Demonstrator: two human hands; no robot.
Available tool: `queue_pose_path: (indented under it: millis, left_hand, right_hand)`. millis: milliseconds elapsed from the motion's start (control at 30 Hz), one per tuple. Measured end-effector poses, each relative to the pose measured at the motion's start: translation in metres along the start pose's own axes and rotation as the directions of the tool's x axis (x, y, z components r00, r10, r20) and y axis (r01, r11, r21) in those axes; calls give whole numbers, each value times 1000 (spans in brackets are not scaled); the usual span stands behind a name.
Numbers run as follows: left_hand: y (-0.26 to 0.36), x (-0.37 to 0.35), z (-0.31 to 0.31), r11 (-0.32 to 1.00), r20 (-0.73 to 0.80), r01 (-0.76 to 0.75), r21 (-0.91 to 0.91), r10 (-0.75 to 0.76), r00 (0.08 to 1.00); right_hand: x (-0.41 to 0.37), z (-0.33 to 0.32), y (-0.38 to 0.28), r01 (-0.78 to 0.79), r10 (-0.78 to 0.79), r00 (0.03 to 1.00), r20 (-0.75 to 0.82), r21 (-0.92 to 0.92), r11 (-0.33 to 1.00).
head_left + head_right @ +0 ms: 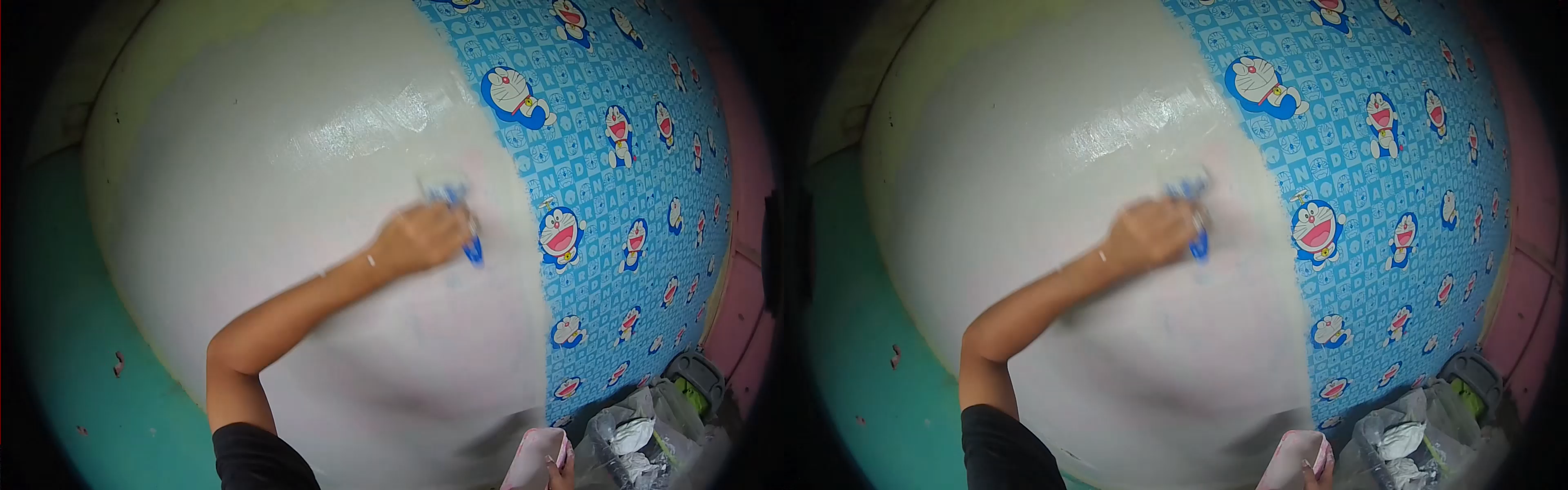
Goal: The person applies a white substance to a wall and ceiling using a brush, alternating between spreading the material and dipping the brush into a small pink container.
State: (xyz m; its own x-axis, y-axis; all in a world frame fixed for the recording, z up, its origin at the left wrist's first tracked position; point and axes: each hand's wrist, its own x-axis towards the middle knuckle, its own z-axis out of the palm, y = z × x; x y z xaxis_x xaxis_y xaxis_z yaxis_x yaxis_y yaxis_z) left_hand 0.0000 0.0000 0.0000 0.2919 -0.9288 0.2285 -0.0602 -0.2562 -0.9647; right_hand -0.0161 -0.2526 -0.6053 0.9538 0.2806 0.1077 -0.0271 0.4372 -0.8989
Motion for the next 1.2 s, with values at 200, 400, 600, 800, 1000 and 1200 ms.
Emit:
queue_pose_path:
  millis: [200, 400, 600, 800, 1000, 1200]
  left_hand:
    - [60, 24, -10, 672, 385, 491, -555, -315, 867]
    - [-77, 49, -7, 262, 522, 848, -462, -692, 498]
    - [-278, 69, -48, 525, 109, 797, -299, -811, 575]
    - [-336, 83, -73, 772, -282, 616, 154, -564, 776]
    - [-269, 51, -31, 781, -293, 523, 342, -440, 849]
    - [-82, 28, 8, 941, -138, 288, 175, -266, 954]
  right_hand:
    - [1, 8, -48, -52, 57, 998, 37, -116, 992]
    - [-3, 5, -74, -70, 85, 994, 74, -182, 981]
    - [-9, -1, -92, -98, 119, 990, 79, -226, 969]
    - [-8, -11, -91, -173, 183, 982, 48, -168, 971]
    - [-3, -16, -98, -266, 276, 961, 28, -190, 945]
    - [1, -24, -90, -200, 226, 971, 78, -248, 948]
